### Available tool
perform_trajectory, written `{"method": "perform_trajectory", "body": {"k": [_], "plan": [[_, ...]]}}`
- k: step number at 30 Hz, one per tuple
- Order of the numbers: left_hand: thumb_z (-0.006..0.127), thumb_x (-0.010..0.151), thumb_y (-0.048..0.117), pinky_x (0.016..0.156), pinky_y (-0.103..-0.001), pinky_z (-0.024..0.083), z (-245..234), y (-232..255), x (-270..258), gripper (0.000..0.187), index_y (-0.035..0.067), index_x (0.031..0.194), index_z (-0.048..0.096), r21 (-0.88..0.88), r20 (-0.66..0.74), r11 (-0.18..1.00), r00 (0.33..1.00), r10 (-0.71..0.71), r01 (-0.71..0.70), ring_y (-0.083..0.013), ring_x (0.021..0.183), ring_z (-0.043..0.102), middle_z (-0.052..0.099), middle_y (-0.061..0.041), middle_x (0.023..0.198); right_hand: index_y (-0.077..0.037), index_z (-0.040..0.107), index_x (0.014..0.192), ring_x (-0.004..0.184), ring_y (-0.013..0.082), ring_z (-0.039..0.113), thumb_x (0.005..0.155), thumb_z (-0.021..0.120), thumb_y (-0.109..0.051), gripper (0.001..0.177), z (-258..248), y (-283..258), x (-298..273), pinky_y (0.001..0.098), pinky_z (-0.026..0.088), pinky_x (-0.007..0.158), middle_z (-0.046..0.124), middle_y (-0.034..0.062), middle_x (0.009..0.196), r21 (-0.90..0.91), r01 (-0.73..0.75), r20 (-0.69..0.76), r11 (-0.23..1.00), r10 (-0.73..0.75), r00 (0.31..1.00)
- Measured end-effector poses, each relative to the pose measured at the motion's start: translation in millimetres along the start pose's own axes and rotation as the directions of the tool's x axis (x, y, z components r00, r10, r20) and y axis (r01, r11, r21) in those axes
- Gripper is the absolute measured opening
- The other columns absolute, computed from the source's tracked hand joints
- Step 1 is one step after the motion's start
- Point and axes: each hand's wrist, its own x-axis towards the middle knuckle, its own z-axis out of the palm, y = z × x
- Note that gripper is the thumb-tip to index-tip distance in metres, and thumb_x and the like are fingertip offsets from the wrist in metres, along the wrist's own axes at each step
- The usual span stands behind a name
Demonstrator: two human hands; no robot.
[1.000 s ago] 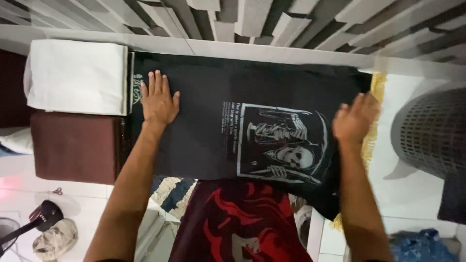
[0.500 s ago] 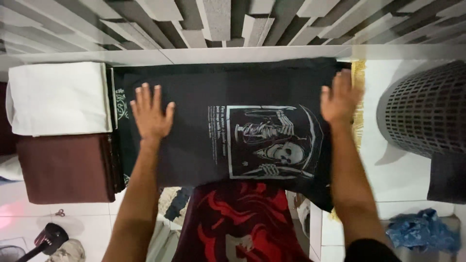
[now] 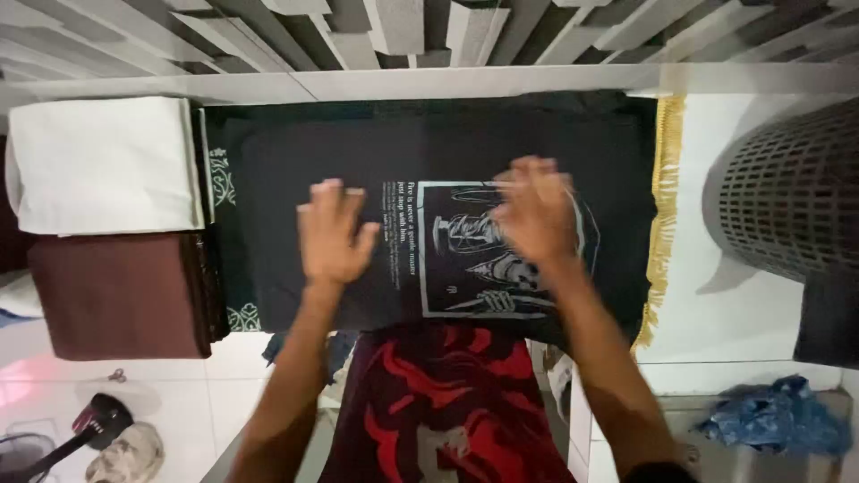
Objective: Folding a brown fabric piece and a black t-shirt on a mat placed on the floor.
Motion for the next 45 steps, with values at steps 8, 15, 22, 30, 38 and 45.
{"method": "perform_trajectory", "body": {"k": [8,15,22,30,38,45], "plan": [[0.063,0.108,0.037,0.118,-0.070,0.025,-3.3,-83.4,-18.0,0.067,-0.001,0.159,0.044,0.146,-0.168,0.967,0.968,-0.186,0.211,-0.0525,0.154,0.023,0.030,-0.033,0.167,0.008,0.032,0.163,0.155,0.0540,0.021,0.113,0.050,-0.032,0.066,-0.2,134.4,-58.8,0.0617,0.016,0.126,0.024,0.0353,0.168,-0.158,-0.595,-0.067,0.788,0.593,0.802],[0.063,0.098,0.036,0.119,-0.067,0.026,24.2,57.2,-25.2,0.066,0.004,0.152,0.046,0.057,-0.007,0.998,1.000,0.020,-0.020,-0.0440,0.153,0.027,0.033,-0.025,0.163,-0.005,0.039,0.158,0.156,0.0387,0.024,0.103,0.057,-0.028,0.063,31.3,-94.1,-7.7,0.0564,0.016,0.127,0.025,0.0213,0.169,0.052,-0.106,0.038,0.993,0.104,0.994],[0.061,0.102,0.044,0.121,-0.068,0.023,-3.3,-61.4,-90.6,0.067,0.010,0.157,0.048,0.075,-0.117,0.987,0.984,-0.135,0.144,-0.0456,0.156,0.023,0.031,-0.026,0.167,0.004,0.041,0.163,0.149,0.0546,0.037,0.110,0.060,-0.033,0.067,8.0,77.6,-148.6,0.0656,0.027,0.118,0.038,0.0350,0.165,-0.348,-0.362,-0.158,0.865,0.327,0.932],[0.064,0.105,0.040,0.118,-0.072,0.026,-3.4,-80.6,-113.9,0.068,-0.001,0.157,0.045,-0.003,-0.196,0.981,0.962,-0.192,0.196,-0.0522,0.154,0.026,0.030,-0.032,0.166,0.003,0.059,0.141,0.127,0.0488,0.054,0.101,0.067,-0.020,0.047,-42.9,49.0,-189.9,0.0586,0.042,0.110,0.058,0.0294,0.136,-0.146,-0.609,-0.331,0.780,0.542,0.773],[0.063,0.107,0.039,0.123,-0.071,0.021,14.0,-63.4,-209.3,0.070,0.000,0.160,0.037,-0.061,-0.275,0.921,0.880,-0.386,0.385,-0.0494,0.158,0.022,0.027,-0.029,0.168,0.003,0.066,0.127,0.096,0.0278,0.062,0.097,0.080,-0.020,0.040,-24.6,-26.6,-261.3,0.0409,0.052,0.089,0.064,0.0158,0.109,0.242,-0.778,-0.322,0.580,0.805,0.499],[0.069,0.105,0.042,0.121,-0.064,0.023,46.7,-43.7,-231.0,0.100,-0.013,0.162,0.010,-0.372,-0.327,0.723,0.646,-0.689,0.583,-0.0520,0.152,0.020,0.012,-0.035,0.165,-0.005,0.061,0.098,0.077,0.0134,0.056,0.077,0.080,-0.009,0.028,-15.4,10.7,-298.0,0.0311,0.047,0.067,0.058,-0.0019,0.083,0.552,-0.824,0.393,0.130,0.831,0.395]]}}
